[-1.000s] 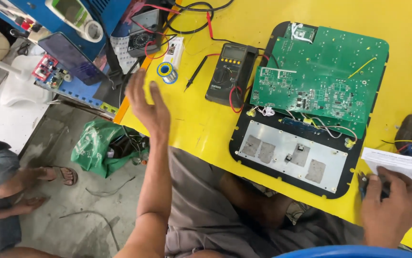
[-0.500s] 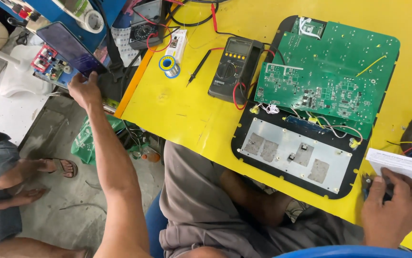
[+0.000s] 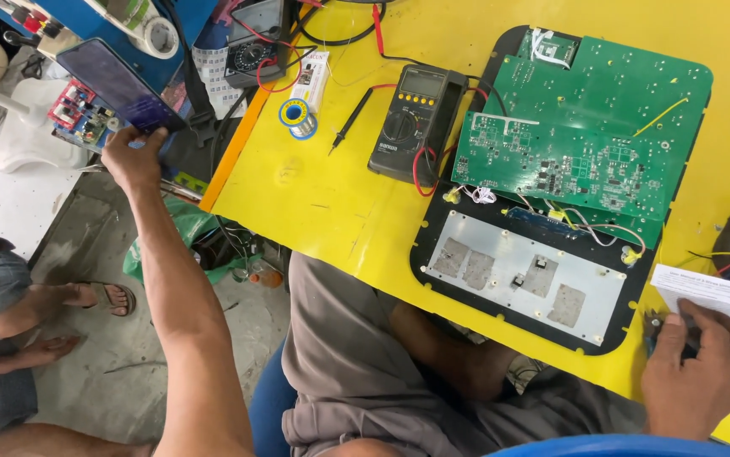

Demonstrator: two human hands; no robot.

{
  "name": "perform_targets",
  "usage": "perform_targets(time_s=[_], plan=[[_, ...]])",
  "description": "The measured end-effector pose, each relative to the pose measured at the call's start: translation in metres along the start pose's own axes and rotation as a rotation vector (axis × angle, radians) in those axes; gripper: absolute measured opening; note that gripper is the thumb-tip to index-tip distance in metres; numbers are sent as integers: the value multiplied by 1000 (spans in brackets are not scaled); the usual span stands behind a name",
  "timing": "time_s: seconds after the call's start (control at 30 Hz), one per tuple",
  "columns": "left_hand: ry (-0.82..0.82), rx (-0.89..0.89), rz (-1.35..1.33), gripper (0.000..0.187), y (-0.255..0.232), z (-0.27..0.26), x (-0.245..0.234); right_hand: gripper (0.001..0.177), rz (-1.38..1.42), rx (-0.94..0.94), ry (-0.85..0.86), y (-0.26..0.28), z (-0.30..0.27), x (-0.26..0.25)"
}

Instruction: The person holds a green circuit board and uses a soldering iron to work on its components. They then use a multimeter to test various points on the board, moving the probes around to check connections.

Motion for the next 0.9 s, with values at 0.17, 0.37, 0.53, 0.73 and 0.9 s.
perform_targets(time_s=[0.17, 0.37, 0.53, 0.73, 0.9], plan=[[20, -25, -38, 53, -12, -21, -12, 21, 44, -40, -71, -1, -2, -2], [-198, 45, -185, 52, -89, -122, -16, 21, 96, -28, -73, 3, 3, -6], [-109, 314, -298, 34, -226, -233, -32, 21, 151, -6, -86, 8, 10, -13], [191, 451, -552, 27, -326, -340, -42, 28, 274, 79, -11, 17, 22, -35], [489, 634, -764, 27, -374, -414, -54, 37, 71, 145, 99, 5, 24, -34]])
Point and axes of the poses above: each hand's wrist, its own z-axis towards the middle knuckle, its own x-axis out of the palm, y = z × x, the point moved 6 cm from there along z, towards the middle knuckle, and after that the axes turned 6 degrees about -x, right-handed, at the moved point
